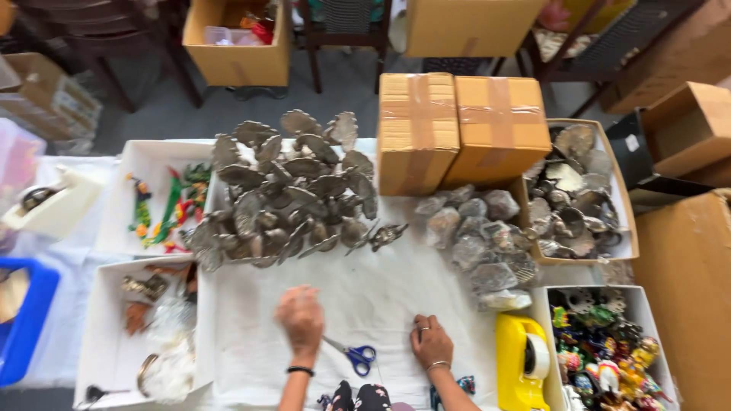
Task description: Wrapping small decorative ornaments and figurines in bubble wrap for packing.
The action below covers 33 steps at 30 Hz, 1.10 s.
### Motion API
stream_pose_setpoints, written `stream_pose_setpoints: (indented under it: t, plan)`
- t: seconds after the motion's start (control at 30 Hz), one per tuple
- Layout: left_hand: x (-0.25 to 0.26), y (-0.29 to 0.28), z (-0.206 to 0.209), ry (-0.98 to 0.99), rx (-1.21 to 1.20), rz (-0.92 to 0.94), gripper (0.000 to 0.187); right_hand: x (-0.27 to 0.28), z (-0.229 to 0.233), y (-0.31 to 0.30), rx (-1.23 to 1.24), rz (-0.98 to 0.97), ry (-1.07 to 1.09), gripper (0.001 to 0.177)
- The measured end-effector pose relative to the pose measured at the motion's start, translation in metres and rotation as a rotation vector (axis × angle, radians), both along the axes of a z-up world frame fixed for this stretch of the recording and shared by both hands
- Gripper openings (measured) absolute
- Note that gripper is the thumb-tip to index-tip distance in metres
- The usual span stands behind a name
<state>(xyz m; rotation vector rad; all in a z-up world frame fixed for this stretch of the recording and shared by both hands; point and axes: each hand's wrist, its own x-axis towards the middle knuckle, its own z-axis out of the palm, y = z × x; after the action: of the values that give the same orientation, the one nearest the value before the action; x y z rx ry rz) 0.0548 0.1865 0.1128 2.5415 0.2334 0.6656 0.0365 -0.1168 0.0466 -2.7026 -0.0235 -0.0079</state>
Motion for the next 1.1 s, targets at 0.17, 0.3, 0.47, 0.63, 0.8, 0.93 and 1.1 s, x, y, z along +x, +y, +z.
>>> stream_pose_setpoints:
  t: [0.17,0.3,0.47,0.63,0.8,0.93,1.1]
  plan:
    - [-0.05,0.137,-0.008,0.025,0.355,0.562,0.036,0.002,0.009,0.001,-0.027,-0.034,-0.055,0.016]
    - [-0.076,0.19,0.009,0.148,0.478,0.744,0.028,-0.002,0.008,0.004,-0.056,-0.01,-0.071,0.016]
    - [-0.099,0.223,-0.036,0.671,0.105,0.9,0.044,0.0,0.012,0.005,-0.132,-0.073,0.02,0.018]
    - [-0.104,0.219,-0.045,0.569,0.096,0.89,0.033,-0.001,0.011,0.005,-0.135,-0.071,0.021,0.017]
    - [-0.093,0.234,-0.053,0.492,0.111,0.894,0.057,0.001,0.014,0.007,-0.116,-0.084,-0.003,0.017]
    - [-0.073,0.229,-0.022,0.342,-0.191,0.843,0.026,0.002,0.019,0.007,-0.123,-0.093,0.043,0.017]
    - [-0.041,0.153,-0.021,-0.12,-0.303,0.642,0.016,0.003,0.023,0.006,-0.092,-0.058,-0.019,0.018]
